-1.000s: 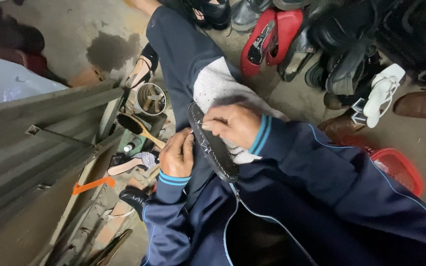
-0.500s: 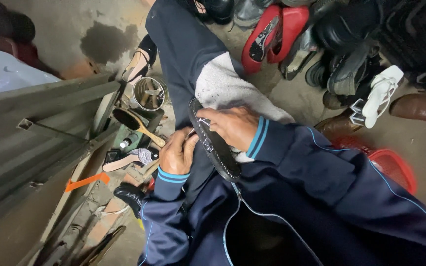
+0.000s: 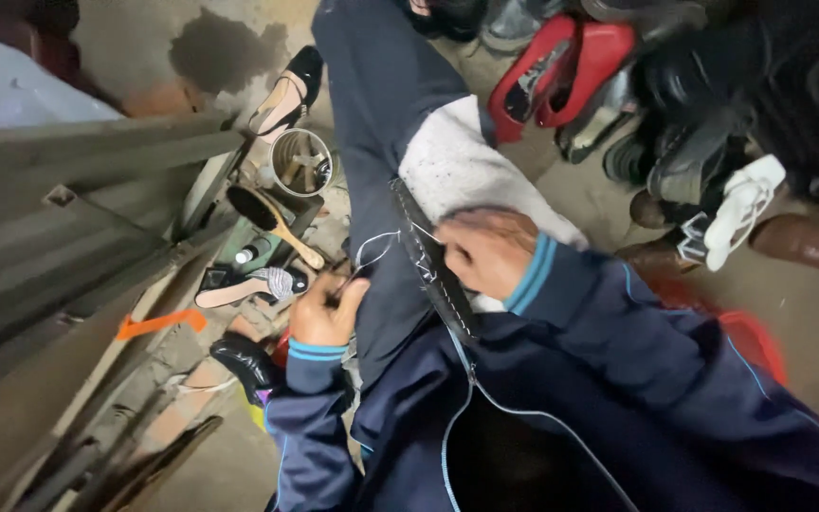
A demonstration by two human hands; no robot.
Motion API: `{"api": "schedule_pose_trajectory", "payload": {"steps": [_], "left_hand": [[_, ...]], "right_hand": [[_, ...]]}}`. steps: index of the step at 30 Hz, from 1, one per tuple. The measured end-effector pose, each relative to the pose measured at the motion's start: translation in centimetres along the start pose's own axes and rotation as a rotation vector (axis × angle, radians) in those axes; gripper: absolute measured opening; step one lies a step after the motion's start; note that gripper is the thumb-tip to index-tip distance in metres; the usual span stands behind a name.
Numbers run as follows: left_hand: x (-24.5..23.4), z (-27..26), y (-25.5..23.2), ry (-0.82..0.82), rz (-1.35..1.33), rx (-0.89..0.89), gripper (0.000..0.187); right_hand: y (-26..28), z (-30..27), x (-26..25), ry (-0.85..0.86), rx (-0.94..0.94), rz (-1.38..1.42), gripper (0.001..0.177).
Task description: The person stitches the sole of a black sandal using a needle and thread, repeatedly pulling the thread through the sole. They then apply a substance from a tin to the sole using a brush.
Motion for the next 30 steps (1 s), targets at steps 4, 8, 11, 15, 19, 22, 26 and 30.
{"api": "schedule_pose_trajectory", "payload": {"steps": [4,8,11,15,19,22,26,30], "left_hand": [[1.8,1.3,-2.0,0.004,-0.098,0.067,0.039],[3.1,2.0,-1.3,0.072,-0.435,0.050,0.025],[3.1,1.9,-0.6,0.078,-0.545,0.039,0.023],[1.7,2.8,-2.6,-0.012,-0.578,0.096,0.008],[2.3,3.9,-5.6,-0.017,-0.584,0.156,0.019],[3.3,4.2,-6.5,0.030,-0.545,0.166,0.023],[4.9,4.2,-5.5,0.049,-0.464,0.132,0.019],[2.7,3.8,-7.5,0.023,-0.542,0.141,0.003]], "right_hand": [[-3.0,-3.2,-1.6,0.047,0.074,-0.019,0.015],[-4.4,-6.4,-6.4,0.046,0.198,0.128,0.030],[-3.2,-7.6,-9.3,-0.014,0.119,0.351,0.028],[0.9,-7.1,-9.7,0.001,-0.120,0.894,0.027],[8.1,-3.9,-11.1,0.128,-0.365,1.154,0.031],[9.0,-4.0,-10.6,0.031,-0.383,1.197,0.036],[7.9,-5.1,-9.3,-0.076,-0.353,1.084,0.028],[8.1,-5.0,-6.2,0.196,-0.053,0.338,0.110]]}}
Point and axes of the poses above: each hand's wrist, its own z-axis towards the middle knuckle, its own x-axis out of the palm, y = z × x, the point moved 8 cm from there along z, towards the middle knuckle, and after that the axes turned 7 degrees about y, right-handed, at the moved point
